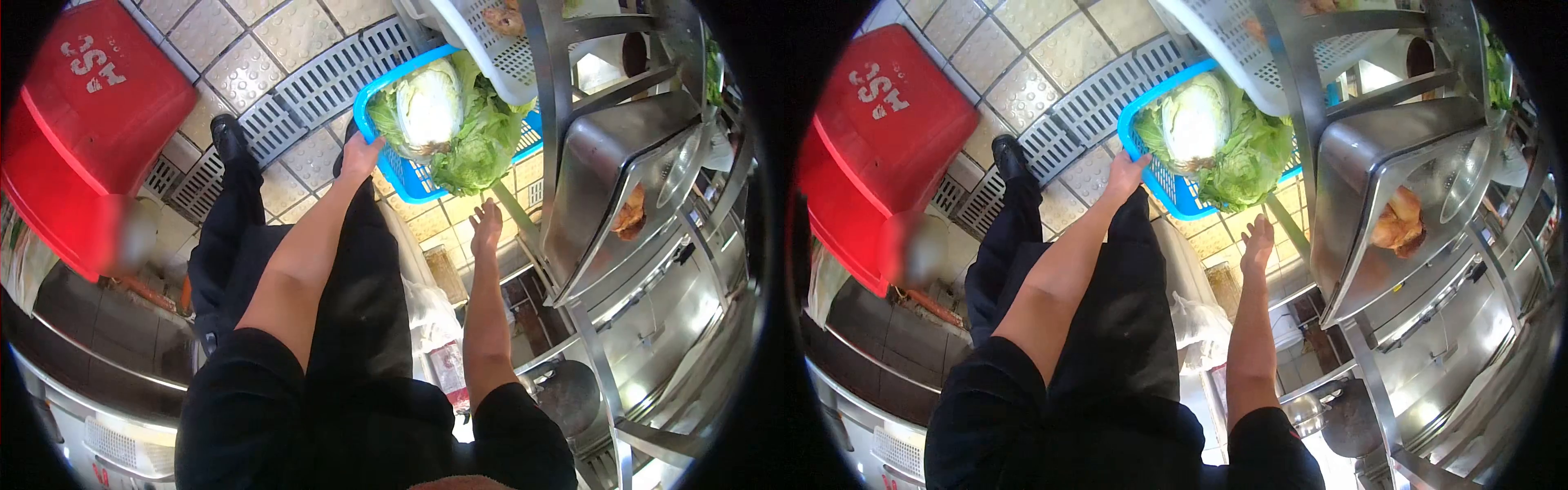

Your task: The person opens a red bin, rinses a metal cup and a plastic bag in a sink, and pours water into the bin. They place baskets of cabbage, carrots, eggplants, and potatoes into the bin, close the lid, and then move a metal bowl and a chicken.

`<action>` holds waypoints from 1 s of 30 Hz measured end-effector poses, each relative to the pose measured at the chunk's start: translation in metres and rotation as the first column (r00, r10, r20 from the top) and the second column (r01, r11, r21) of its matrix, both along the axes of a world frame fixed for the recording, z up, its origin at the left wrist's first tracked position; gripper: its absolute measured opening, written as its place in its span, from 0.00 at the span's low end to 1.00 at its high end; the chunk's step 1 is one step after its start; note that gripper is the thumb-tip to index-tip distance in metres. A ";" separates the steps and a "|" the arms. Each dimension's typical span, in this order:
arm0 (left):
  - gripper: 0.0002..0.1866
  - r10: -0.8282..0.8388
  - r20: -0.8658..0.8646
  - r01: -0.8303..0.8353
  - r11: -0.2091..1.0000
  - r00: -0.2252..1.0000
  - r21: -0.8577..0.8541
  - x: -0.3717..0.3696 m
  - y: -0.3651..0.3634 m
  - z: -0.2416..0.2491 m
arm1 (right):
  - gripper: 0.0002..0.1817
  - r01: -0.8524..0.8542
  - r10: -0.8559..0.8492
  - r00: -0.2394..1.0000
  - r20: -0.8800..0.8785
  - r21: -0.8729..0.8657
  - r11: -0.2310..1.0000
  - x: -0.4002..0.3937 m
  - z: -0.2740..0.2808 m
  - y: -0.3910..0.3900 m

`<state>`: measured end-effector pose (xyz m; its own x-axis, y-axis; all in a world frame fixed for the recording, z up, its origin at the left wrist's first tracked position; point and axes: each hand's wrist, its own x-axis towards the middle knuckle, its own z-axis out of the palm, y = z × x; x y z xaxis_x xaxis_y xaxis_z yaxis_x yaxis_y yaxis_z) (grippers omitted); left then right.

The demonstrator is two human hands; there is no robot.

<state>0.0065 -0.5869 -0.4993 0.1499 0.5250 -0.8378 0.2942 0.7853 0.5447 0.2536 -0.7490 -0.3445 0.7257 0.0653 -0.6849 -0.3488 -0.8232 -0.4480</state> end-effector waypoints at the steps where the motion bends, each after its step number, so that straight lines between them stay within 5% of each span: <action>1: 0.14 0.026 0.013 -0.026 1.000 1.000 0.002 0.000 0.002 0.003 | 0.33 -0.026 0.026 0.999 0.032 -0.018 1.000 0.005 -0.003 -0.001; 5: 0.11 0.046 -0.052 -0.041 0.995 0.998 0.093 -0.006 0.009 0.006 | 0.26 -0.048 0.041 0.992 0.117 0.052 0.998 0.061 -0.028 -0.021; 8: 0.09 0.072 -0.096 -0.066 0.995 0.993 0.068 -0.018 0.017 0.013 | 0.20 0.008 -0.008 0.997 -0.077 -0.005 1.000 0.076 -0.035 0.014; 11: 0.08 0.092 -0.113 -0.081 0.991 0.989 0.103 -0.035 0.020 -0.001 | 0.16 -0.229 0.230 0.968 0.100 -0.017 0.973 0.111 -0.070 0.031; 13: 0.08 0.115 -0.097 -0.101 0.985 0.989 0.143 -0.045 0.019 -0.007 | 0.16 -0.379 0.458 0.739 0.494 -0.256 0.889 0.105 -0.066 0.084; 14: 0.08 0.139 -0.078 -0.125 0.978 0.987 0.166 -0.048 0.027 -0.001 | 0.20 -0.408 0.386 0.711 0.587 -0.103 0.907 0.117 -0.079 0.096; 15: 0.09 0.165 -0.058 -0.151 0.970 0.985 0.188 -0.051 0.033 0.005 | 0.24 -0.415 0.468 0.599 0.650 -0.247 0.875 0.132 -0.095 0.107; 17: 0.08 0.175 -0.072 -0.166 0.978 0.982 0.123 -0.054 0.043 0.016 | 0.30 -0.600 0.578 0.529 0.621 -0.208 0.772 0.189 -0.140 0.097; 18: 0.08 0.182 -0.079 -0.175 0.980 0.980 0.094 -0.055 0.046 0.017 | 0.34 -0.577 0.476 0.633 0.611 -0.038 0.816 0.159 -0.126 0.120; 21: 0.07 0.197 -0.071 -0.185 0.972 0.978 0.143 -0.068 0.036 -0.015 | 0.38 -0.633 0.637 0.655 0.407 -0.165 0.756 0.214 -0.146 0.112; 23: 0.09 0.217 -0.054 -0.206 0.965 0.975 0.164 -0.073 0.045 -0.002 | 0.36 -0.540 0.573 0.757 0.314 -0.193 0.819 0.233 -0.158 0.108; 24: 0.09 0.223 -0.110 -0.202 0.964 0.969 0.173 -0.081 0.046 -0.004 | 0.28 -0.596 0.604 0.768 0.212 -0.107 0.796 0.268 -0.176 0.085; 26: 0.09 0.231 -0.217 -0.192 0.963 0.948 0.187 -0.098 0.048 -0.007 | 0.23 -0.448 0.420 0.894 0.156 0.309 0.839 0.264 -0.199 0.050; 27: 0.08 0.227 -0.273 -0.179 0.965 0.935 0.191 -0.109 0.051 -0.005 | 0.18 -0.696 0.600 0.715 0.358 0.296 0.654 0.225 -0.180 0.065; 28: 0.08 0.242 -0.292 -0.177 0.957 0.925 0.231 -0.123 0.054 0.000 | 0.16 -0.435 0.434 0.880 0.195 -0.041 0.900 0.191 -0.169 0.084; 30: 0.08 0.267 -0.335 -0.164 0.938 0.904 0.306 -0.155 0.059 0.015 | 0.18 -0.340 0.342 0.939 0.025 -0.064 0.938 0.147 -0.164 0.089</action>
